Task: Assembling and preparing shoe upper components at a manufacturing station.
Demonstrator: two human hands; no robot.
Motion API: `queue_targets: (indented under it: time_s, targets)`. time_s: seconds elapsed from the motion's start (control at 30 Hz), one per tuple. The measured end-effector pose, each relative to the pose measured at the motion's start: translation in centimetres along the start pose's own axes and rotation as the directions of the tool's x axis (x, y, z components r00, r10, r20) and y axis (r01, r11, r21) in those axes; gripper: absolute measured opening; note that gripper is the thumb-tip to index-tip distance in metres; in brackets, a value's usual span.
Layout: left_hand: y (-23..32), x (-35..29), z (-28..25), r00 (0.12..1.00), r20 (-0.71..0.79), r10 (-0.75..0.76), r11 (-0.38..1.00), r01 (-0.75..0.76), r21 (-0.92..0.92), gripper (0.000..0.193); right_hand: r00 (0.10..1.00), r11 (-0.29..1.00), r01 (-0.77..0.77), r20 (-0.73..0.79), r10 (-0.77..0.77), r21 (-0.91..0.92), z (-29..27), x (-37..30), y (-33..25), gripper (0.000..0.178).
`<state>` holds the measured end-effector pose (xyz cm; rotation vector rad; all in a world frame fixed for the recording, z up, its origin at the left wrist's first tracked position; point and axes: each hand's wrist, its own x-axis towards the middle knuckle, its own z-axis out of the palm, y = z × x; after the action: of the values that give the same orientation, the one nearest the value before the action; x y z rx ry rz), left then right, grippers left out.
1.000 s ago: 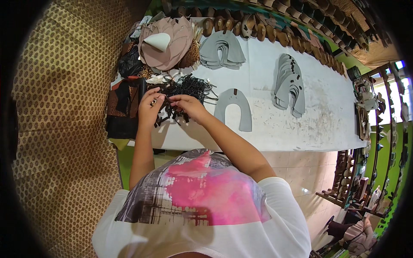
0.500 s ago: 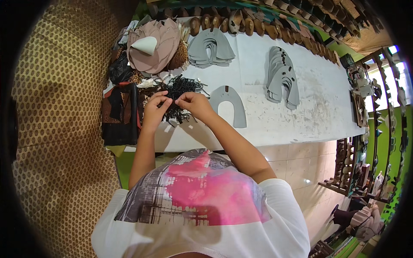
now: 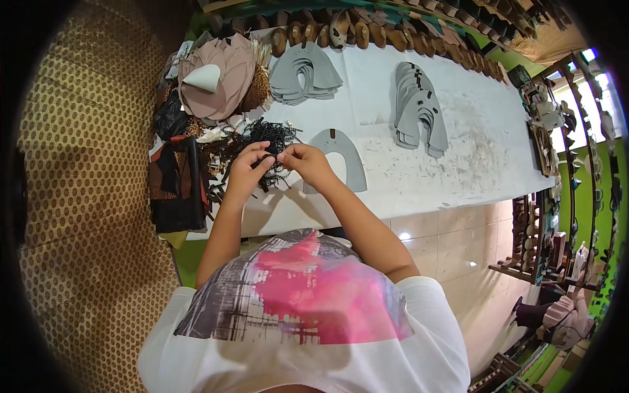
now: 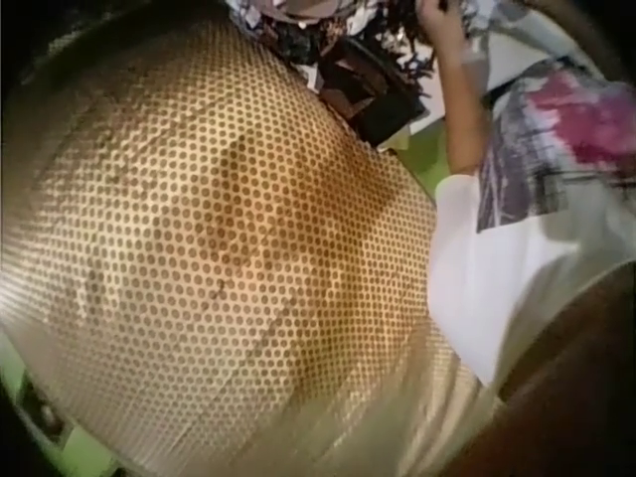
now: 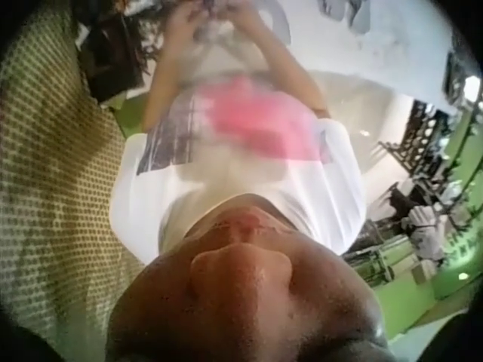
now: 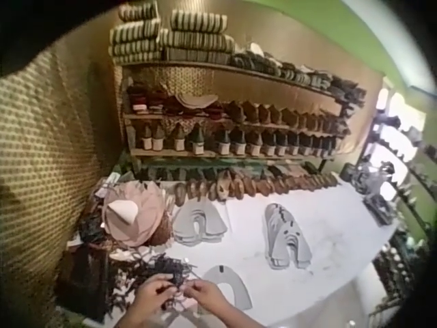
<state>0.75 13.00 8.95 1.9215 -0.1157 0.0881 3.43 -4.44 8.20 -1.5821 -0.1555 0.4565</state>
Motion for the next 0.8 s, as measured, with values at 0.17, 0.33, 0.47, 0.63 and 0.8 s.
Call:
queue_targets:
  time_s: [0.17, 0.33, 0.47, 0.63, 0.8]
  targets:
    - [-0.4, 0.5, 0.6, 0.996, 0.015, -0.083, 0.989, 0.084, -0.122, 0.015, 0.999, 0.987, -0.049, 0.023, 0.046, 0.155, -0.6, -0.7, -0.2, 0.019]
    - [-0.2, 0.8, 0.9, 0.995, 0.094, -0.041, 0.996, 0.048, -0.074, 0.015, 1.000, 0.997, -0.012, -0.022, 0.014, 0.081, -1.0, -1.3, -0.3, 0.019]
    - [-0.5, 0.7, 1.3, 0.986, 0.167, -0.030, 0.990, 0.052, -0.132, 0.014, 0.999, 0.998, 0.010, -0.031, -0.012, -0.061, -1.5, -1.7, -0.6, 0.019]
    - [-0.3, 0.8, 2.3, 0.988, 0.149, -0.043, 0.992, 0.061, -0.115, 0.013, 0.999, 0.999, -0.001, -0.050, -0.002, -0.052, -1.9, -1.8, 0.4, 0.018]
    - [0.4, 0.2, 4.7, 0.983, 0.034, -0.178, 0.939, 0.180, -0.292, 0.013, 0.988, 0.979, -0.047, -0.134, 0.074, 0.199, -1.9, -2.2, -0.2, 0.016]
